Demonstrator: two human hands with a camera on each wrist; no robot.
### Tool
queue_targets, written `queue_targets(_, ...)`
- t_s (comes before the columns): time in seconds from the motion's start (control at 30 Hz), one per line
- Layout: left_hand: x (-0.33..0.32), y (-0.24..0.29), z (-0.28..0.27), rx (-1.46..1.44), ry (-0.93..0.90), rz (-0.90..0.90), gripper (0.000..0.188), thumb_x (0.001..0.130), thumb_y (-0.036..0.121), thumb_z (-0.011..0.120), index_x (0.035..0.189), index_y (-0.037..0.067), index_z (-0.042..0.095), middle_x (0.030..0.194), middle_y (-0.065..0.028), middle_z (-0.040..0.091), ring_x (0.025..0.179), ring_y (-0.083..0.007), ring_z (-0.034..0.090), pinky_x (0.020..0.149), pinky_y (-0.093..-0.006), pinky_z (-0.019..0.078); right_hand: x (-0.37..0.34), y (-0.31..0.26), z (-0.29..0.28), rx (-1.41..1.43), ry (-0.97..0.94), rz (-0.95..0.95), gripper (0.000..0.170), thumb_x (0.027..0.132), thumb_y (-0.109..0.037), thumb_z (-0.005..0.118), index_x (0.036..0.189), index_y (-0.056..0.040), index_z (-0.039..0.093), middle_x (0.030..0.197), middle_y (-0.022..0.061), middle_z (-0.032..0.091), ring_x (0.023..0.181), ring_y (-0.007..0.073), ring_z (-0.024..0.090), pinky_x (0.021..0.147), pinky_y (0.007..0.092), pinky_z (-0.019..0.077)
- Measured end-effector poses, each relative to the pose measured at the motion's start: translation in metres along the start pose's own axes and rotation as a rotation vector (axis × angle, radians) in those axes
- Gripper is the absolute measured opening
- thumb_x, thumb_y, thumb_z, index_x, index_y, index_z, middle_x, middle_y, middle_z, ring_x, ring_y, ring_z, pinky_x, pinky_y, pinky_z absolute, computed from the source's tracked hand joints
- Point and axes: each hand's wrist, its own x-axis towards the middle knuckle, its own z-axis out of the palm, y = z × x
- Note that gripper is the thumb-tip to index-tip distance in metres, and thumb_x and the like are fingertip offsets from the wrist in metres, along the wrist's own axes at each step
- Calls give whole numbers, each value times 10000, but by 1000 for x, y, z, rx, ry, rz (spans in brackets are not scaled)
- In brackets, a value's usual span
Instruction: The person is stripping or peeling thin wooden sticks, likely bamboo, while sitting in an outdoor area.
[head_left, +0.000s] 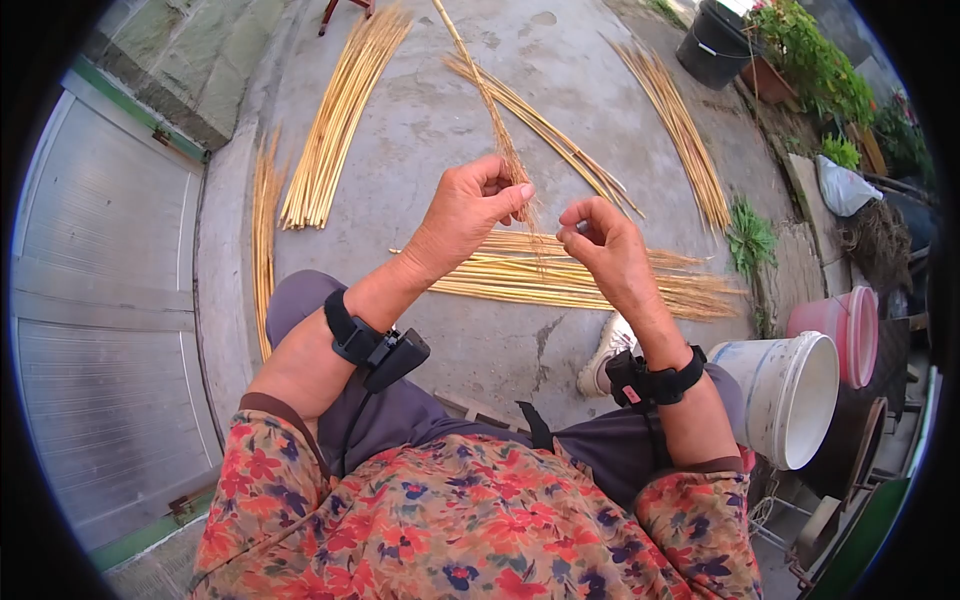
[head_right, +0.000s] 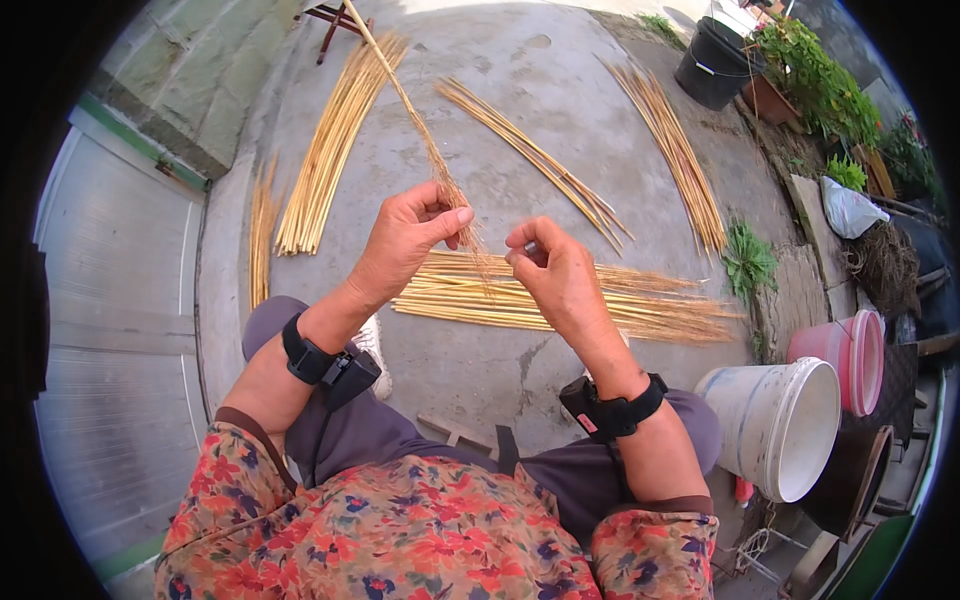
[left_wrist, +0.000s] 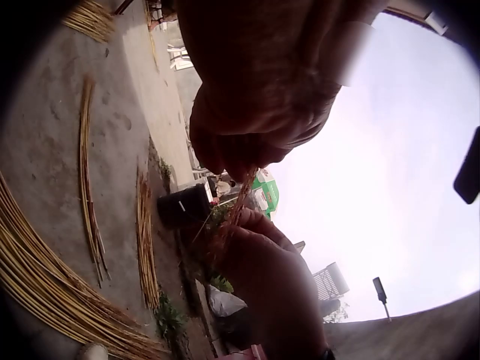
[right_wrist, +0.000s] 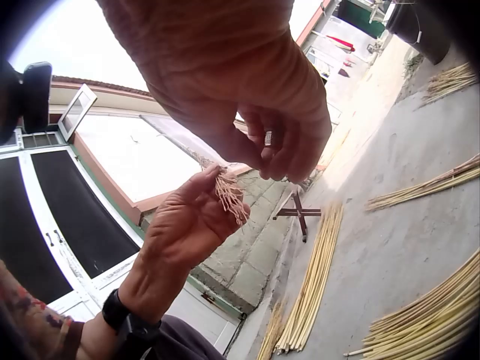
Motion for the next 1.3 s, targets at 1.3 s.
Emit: queue_targets(1.3,-7,-3,12,-234,-187,-187,139,819,73,622,930,12,566,788,-44,612,737,-99,581,671,-215,473,-12,4,12,301,77,-14,175,811,-35,573,982,-10,547,755,17,555,675,64,529,618,214,457)
